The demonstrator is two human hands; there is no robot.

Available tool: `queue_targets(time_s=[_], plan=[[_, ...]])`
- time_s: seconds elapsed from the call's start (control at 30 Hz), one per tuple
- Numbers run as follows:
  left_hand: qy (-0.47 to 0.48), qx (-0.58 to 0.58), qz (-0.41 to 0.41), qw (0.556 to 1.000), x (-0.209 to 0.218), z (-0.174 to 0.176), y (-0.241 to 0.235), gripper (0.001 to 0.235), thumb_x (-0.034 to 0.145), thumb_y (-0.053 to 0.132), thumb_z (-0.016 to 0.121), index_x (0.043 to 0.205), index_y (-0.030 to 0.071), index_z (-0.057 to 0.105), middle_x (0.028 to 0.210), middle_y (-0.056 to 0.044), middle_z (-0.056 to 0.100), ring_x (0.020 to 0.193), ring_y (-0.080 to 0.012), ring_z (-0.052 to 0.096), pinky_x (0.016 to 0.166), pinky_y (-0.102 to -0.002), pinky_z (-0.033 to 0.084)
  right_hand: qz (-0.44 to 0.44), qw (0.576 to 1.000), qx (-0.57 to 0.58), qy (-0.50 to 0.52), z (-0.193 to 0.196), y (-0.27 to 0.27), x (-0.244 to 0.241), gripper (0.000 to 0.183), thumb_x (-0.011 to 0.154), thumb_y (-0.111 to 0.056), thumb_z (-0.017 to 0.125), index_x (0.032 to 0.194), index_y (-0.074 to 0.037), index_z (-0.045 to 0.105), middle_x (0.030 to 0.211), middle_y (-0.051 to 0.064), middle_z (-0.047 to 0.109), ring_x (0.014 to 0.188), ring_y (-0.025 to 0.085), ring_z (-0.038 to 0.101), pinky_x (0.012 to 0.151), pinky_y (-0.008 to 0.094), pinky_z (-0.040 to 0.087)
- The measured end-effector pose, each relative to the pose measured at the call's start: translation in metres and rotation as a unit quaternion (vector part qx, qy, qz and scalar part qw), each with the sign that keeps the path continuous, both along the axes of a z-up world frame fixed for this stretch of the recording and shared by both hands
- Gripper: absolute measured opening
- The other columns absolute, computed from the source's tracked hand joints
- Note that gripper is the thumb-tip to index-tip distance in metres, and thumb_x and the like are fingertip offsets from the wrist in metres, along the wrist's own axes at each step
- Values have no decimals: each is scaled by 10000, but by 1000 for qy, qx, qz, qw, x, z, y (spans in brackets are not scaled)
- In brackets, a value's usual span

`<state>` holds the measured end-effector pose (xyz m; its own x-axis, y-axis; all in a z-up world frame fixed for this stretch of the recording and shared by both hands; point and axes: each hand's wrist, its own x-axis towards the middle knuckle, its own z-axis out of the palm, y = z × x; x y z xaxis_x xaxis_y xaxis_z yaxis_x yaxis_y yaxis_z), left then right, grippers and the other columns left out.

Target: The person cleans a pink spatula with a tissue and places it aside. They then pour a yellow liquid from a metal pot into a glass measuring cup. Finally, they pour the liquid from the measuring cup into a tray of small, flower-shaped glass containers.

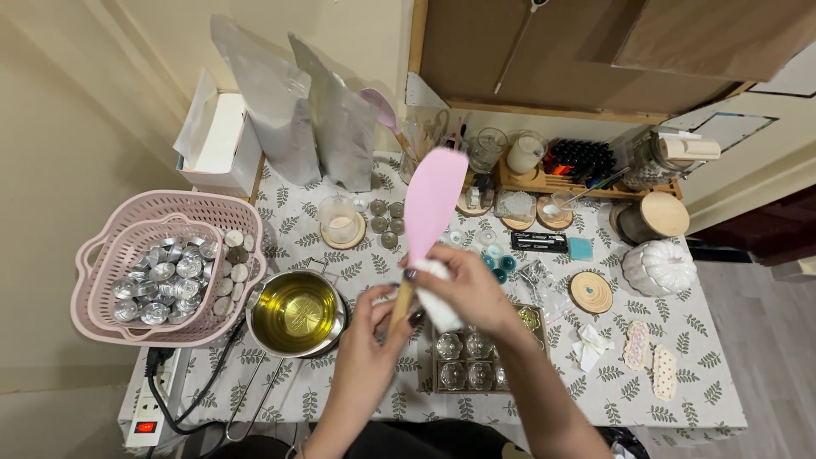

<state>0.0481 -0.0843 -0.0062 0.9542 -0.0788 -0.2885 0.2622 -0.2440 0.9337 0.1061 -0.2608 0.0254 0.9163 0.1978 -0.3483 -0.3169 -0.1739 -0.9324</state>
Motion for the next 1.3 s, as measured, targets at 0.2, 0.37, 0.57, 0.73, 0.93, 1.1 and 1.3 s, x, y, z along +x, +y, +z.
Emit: queue_targets(time_s=[0.2,0.37,0.57,0.73,0.93,1.1,1.3], plan=[[-77,3,45,996,3,18,9,730,855,192,751,1478,82,386,1500,-135,494,1364,-271,508,1136,-418,391,-155,940,-172,-251,13,-64,107,252,994,-287,659,1104,-80,754,758,86,724,586,118,664,507,302,504],[-94,-10,135,986,0,9,32,596,874,112,658,1424,66,433,1480,-141,555,1355,-269,568,1136,-412,439,-143,804,-259,-515,-14,-72,216,244,953,-163,684,1141,-22,750,967,187,753,880,293,718,773,412,553],[-119,-54,204,970,-14,-5,55,567,880,39,615,1416,53,430,1442,-145,580,1310,-246,592,1069,-379,479,-162,856,-239,-430,-35,-52,269,256,946,-174,665,1136,-7,702,945,188,738,821,320,711,747,409,543],[-103,-65,250,961,-27,-10,64,549,885,23,604,1408,50,442,1380,-137,608,1233,-224,626,1036,-356,495,-173,841,-253,-445,-26,-53,277,253,988,-148,616,1175,15,669,1013,201,730,887,342,715,802,416,546],[-88,-60,253,962,-33,-11,66,521,906,31,613,1402,44,454,1342,-131,619,1199,-213,632,1013,-330,503,-109,833,-301,-451,-67,-51,287,241,953,-119,638,1143,15,700,1043,227,735,936,384,706,866,437,540],[-85,-77,235,965,-28,-5,60,556,887,17,615,1416,54,448,1327,-135,623,1178,-206,652,988,-322,521,-34,861,-389,-327,-110,-52,301,287,910,-230,713,1110,-26,730,1072,217,733,970,372,700,900,419,540],[-93,-79,229,966,-27,-2,63,549,895,17,610,1416,50,440,1330,-140,620,1170,-204,648,981,-319,523,15,874,-402,-272,-120,-57,296,326,844,-240,760,1115,-58,755,1085,196,741,990,343,703,909,407,537]])
